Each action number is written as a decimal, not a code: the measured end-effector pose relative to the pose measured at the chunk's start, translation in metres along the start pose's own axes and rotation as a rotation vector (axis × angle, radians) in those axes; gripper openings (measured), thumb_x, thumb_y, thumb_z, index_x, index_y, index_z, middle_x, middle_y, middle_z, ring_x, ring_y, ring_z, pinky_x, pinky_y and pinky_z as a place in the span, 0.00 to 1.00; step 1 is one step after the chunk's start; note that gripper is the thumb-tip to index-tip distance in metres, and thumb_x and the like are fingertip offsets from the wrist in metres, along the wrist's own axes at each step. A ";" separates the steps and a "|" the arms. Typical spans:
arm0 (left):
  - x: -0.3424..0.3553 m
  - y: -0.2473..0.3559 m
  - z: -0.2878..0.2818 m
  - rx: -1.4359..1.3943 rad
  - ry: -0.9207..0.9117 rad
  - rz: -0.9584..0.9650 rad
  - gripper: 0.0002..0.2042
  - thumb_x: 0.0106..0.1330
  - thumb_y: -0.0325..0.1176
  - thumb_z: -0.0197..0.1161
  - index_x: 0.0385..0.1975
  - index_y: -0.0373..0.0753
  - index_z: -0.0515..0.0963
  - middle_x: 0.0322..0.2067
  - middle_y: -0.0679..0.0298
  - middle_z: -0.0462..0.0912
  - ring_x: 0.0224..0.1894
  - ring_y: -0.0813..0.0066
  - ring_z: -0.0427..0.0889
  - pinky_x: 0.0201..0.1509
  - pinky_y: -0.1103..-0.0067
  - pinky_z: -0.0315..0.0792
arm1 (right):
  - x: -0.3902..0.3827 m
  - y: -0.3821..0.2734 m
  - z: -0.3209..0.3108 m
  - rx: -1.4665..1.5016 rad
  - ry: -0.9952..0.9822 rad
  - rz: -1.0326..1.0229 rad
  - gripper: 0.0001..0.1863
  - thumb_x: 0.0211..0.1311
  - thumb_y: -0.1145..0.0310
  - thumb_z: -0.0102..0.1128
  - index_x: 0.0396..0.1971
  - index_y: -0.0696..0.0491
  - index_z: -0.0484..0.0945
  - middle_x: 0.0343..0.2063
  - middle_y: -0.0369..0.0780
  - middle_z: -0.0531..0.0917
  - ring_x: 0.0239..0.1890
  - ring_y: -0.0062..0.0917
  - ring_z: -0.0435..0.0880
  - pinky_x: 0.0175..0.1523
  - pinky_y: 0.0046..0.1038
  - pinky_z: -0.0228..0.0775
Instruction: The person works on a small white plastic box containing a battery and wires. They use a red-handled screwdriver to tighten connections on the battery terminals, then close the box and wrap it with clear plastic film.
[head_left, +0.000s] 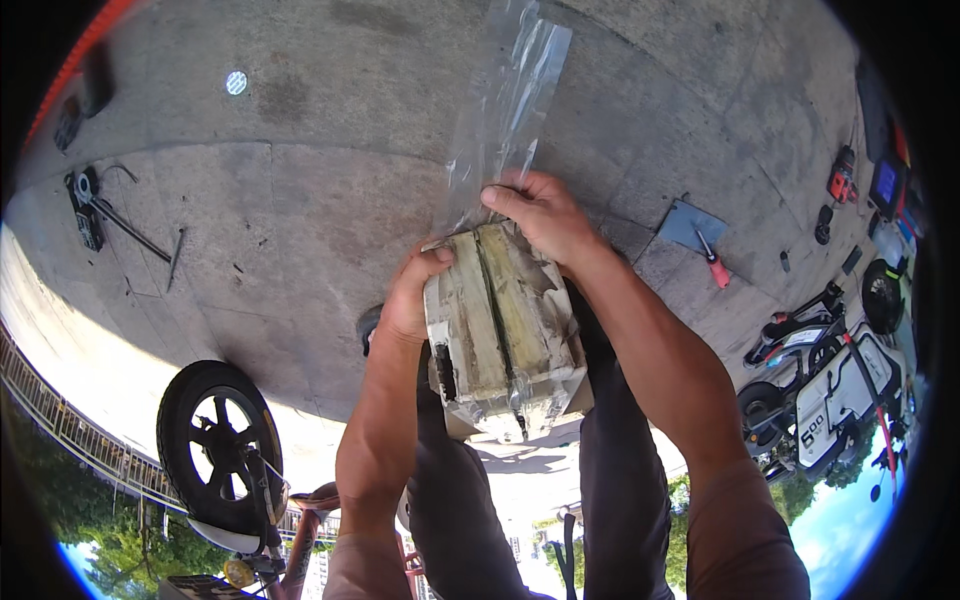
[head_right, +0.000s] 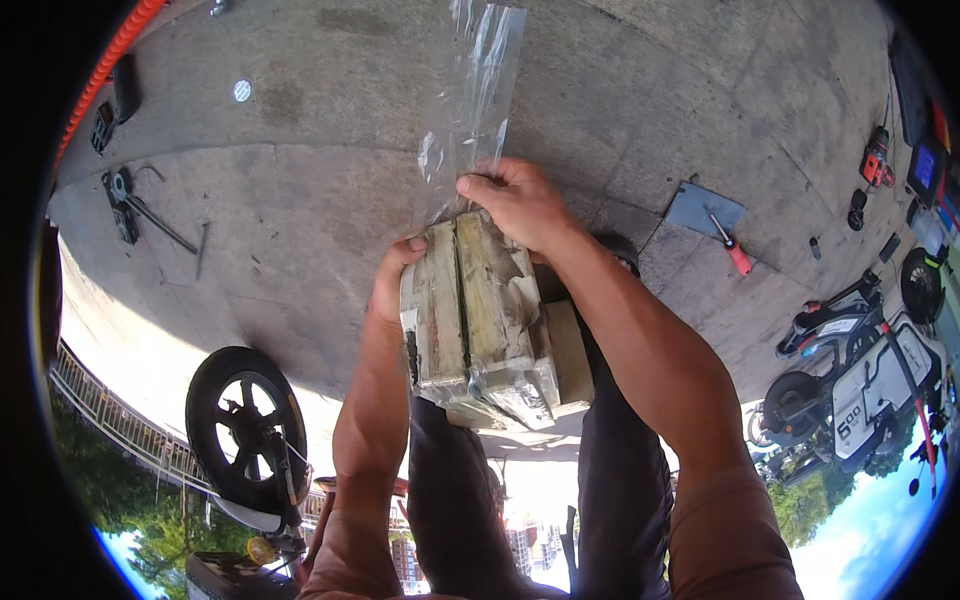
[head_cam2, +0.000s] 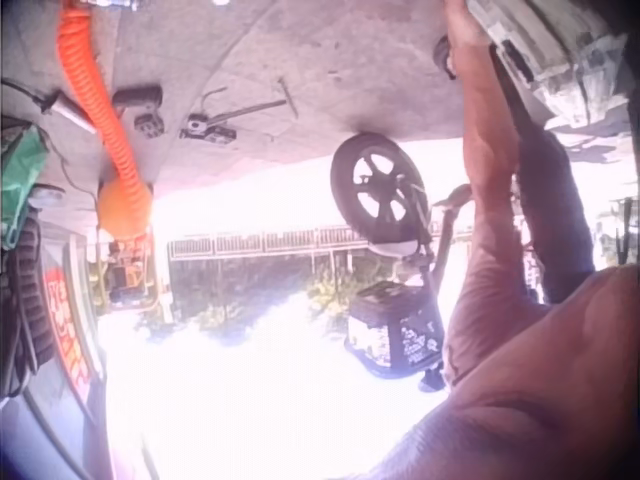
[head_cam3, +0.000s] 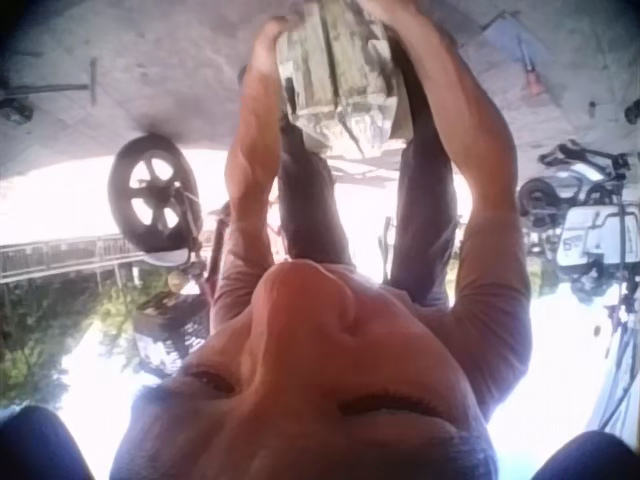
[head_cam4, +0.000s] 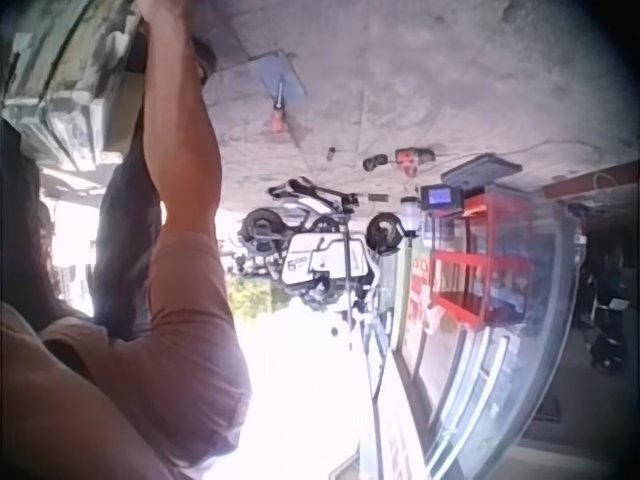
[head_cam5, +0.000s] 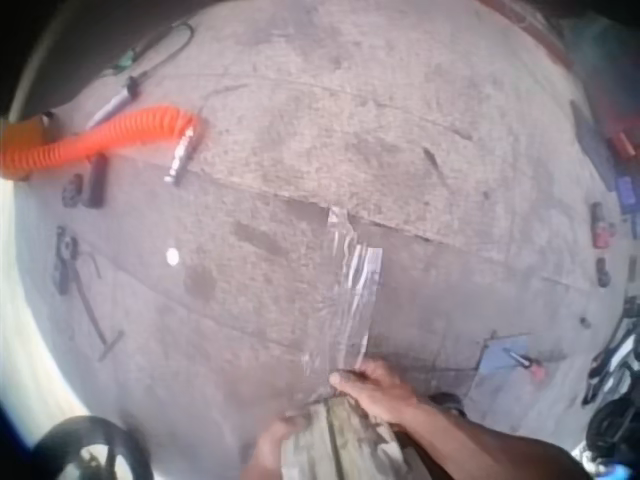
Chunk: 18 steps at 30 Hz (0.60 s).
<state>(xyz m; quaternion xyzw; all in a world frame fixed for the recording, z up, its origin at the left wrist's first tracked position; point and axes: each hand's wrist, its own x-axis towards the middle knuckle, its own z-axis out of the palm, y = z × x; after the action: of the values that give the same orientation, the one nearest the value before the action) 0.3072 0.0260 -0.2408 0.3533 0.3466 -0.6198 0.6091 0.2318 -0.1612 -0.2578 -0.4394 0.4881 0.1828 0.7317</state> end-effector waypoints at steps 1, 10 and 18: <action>0.001 -0.002 -0.002 0.014 0.004 0.006 0.23 0.61 0.33 0.57 0.55 0.29 0.75 0.43 0.57 0.83 0.45 0.69 0.82 0.53 0.74 0.75 | 0.000 0.001 0.000 0.002 0.007 -0.088 0.12 0.67 0.63 0.66 0.42 0.57 0.85 0.31 0.33 0.85 0.32 0.16 0.80 0.38 0.23 0.75; 0.015 0.001 0.002 0.014 0.092 0.110 0.21 0.62 0.38 0.55 0.50 0.30 0.76 0.43 0.55 0.82 0.45 0.65 0.81 0.55 0.71 0.74 | 0.010 -0.005 0.010 0.128 0.311 -0.541 0.11 0.73 0.65 0.60 0.44 0.57 0.83 0.32 0.33 0.84 0.30 0.15 0.79 0.32 0.21 0.74; 0.023 -0.026 -0.018 0.167 0.259 0.425 0.24 0.71 0.40 0.48 0.60 0.29 0.72 0.53 0.49 0.79 0.55 0.59 0.79 0.63 0.67 0.71 | 0.016 0.007 0.007 0.454 0.289 -0.358 0.08 0.74 0.64 0.59 0.44 0.52 0.79 0.36 0.36 0.85 0.35 0.22 0.85 0.34 0.25 0.77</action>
<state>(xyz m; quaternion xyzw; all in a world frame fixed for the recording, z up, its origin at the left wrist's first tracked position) 0.2816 0.0306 -0.2702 0.5434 0.2875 -0.4541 0.6449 0.2380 -0.1539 -0.2744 -0.3652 0.5301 -0.1266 0.7547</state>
